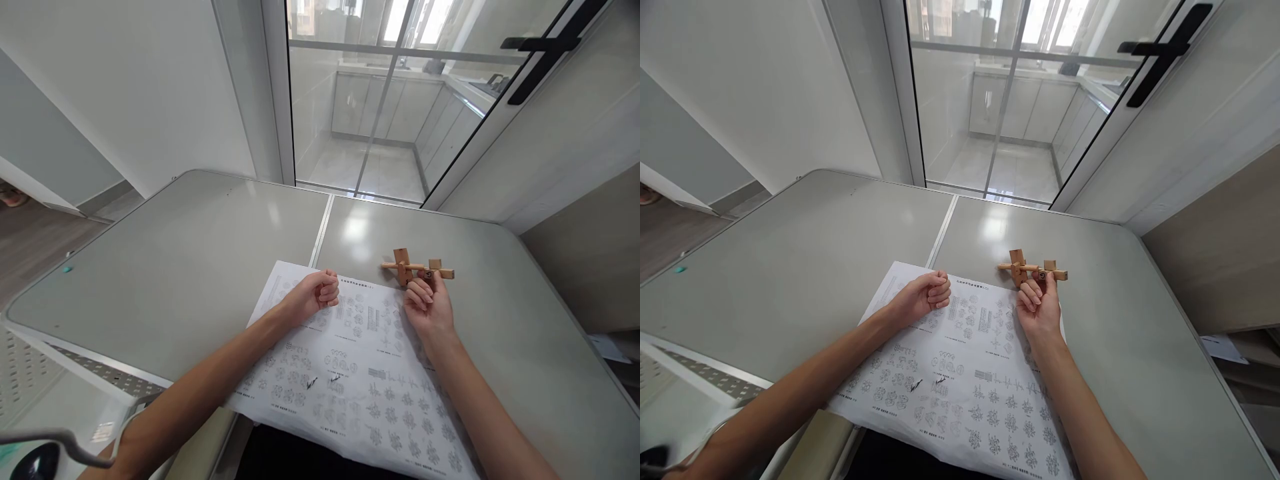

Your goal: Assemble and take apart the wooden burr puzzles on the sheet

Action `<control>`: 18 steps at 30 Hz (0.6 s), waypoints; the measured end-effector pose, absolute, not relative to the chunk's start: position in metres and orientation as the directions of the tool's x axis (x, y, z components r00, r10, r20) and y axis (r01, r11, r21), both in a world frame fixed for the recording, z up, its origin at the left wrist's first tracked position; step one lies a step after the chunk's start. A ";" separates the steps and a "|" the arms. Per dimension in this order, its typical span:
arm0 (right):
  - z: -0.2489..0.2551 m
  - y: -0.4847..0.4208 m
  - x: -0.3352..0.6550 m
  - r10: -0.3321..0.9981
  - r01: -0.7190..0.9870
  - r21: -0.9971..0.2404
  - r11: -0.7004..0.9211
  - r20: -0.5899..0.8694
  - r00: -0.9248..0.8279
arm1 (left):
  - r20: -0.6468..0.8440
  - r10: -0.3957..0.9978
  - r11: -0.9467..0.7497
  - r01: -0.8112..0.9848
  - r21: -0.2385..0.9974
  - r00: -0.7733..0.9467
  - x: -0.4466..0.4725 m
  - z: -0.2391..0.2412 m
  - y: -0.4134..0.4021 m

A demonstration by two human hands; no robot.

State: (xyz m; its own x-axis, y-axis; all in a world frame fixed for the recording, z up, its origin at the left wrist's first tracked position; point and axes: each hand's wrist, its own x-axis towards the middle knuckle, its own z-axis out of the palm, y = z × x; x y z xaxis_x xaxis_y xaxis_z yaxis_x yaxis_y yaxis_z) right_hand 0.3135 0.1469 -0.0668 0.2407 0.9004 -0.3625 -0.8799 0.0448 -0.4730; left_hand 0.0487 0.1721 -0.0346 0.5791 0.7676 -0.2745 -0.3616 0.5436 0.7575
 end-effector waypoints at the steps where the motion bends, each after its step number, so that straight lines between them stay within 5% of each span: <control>1: -0.067 0.146 0.312 0.892 -0.844 -0.534 0.060 -0.350 0.285 | -0.275 0.768 0.544 -0.362 0.757 0.579 0.049 -0.035 0.172; 6: -0.057 0.140 0.298 0.820 -0.516 -0.845 0.143 -0.190 0.540 | -0.272 0.770 0.536 -0.354 0.766 0.577 0.049 -0.036 0.172; 9: -0.049 0.135 0.288 0.819 -0.307 -0.930 0.204 -0.010 0.574 | -0.267 0.768 0.532 -0.347 0.773 0.583 0.048 -0.038 0.172; 18: -0.066 0.117 0.265 0.922 0.305 -0.916 0.261 0.330 0.201 | -0.199 0.810 0.384 -0.243 0.891 0.552 0.051 -0.040 0.167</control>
